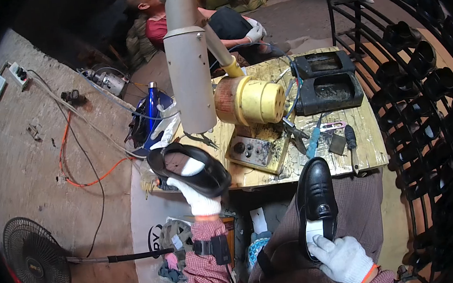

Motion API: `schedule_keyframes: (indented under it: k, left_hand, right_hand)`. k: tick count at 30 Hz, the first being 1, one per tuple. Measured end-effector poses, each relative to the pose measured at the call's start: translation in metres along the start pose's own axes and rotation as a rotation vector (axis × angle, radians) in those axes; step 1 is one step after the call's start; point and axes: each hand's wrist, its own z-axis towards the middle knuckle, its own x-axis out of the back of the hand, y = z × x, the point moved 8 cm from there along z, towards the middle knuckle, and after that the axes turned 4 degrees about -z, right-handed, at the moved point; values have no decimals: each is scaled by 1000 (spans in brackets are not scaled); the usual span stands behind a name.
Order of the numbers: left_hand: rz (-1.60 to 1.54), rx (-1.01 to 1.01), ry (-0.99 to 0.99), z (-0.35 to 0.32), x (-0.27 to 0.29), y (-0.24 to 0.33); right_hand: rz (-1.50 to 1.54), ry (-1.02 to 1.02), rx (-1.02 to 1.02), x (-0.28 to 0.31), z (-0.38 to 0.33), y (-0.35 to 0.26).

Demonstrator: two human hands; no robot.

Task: The recorder is polishing and inspecting black dress shoes at a workbench in a shoe manufacturing facility.

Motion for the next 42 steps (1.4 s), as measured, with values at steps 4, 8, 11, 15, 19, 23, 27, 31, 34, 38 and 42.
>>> schedule_keyframes:
  k: [4, 8, 11, 15, 19, 23, 27, 31, 34, 38, 42]
  left_hand:
    - [-364, 539, -480, -86, -4, -38]
    - [-219, 861, -230, -149, 38, -71]
    - [-292, 990, -250, -166, 25, -80]
    - [-118, 962, -197, -165, 16, -86]
    - [-145, 938, -267, -157, 13, -89]
    - [92, 899, -148, -150, 28, -100]
    - [20, 974, -235, -159, -11, -144]
    - [412, 1015, -322, -161, -28, -197]
    - [429, 1066, -397, -176, -46, -212]
    - [447, 1114, -507, -198, -90, -221]
    - [463, 1142, -592, -219, -131, -227]
  right_hand:
    - [-30, 114, -33, -5, 0, 4]
    - [12, 157, -72, -12, -5, 14]
    - [87, 261, 21, -7, -11, 11]
    - [114, 448, 98, 13, -27, 7]
    - [229, 577, 103, 40, -48, 11]
    - [277, 652, 208, 63, -71, 5]
    - [346, 774, 285, 83, -87, -5]
    - [456, 663, 372, 85, -72, -18]
    - [175, 365, 269, 64, -44, -20]
    - [93, 522, 272, 68, -41, -16]
    - [149, 436, 166, 58, -43, 1]
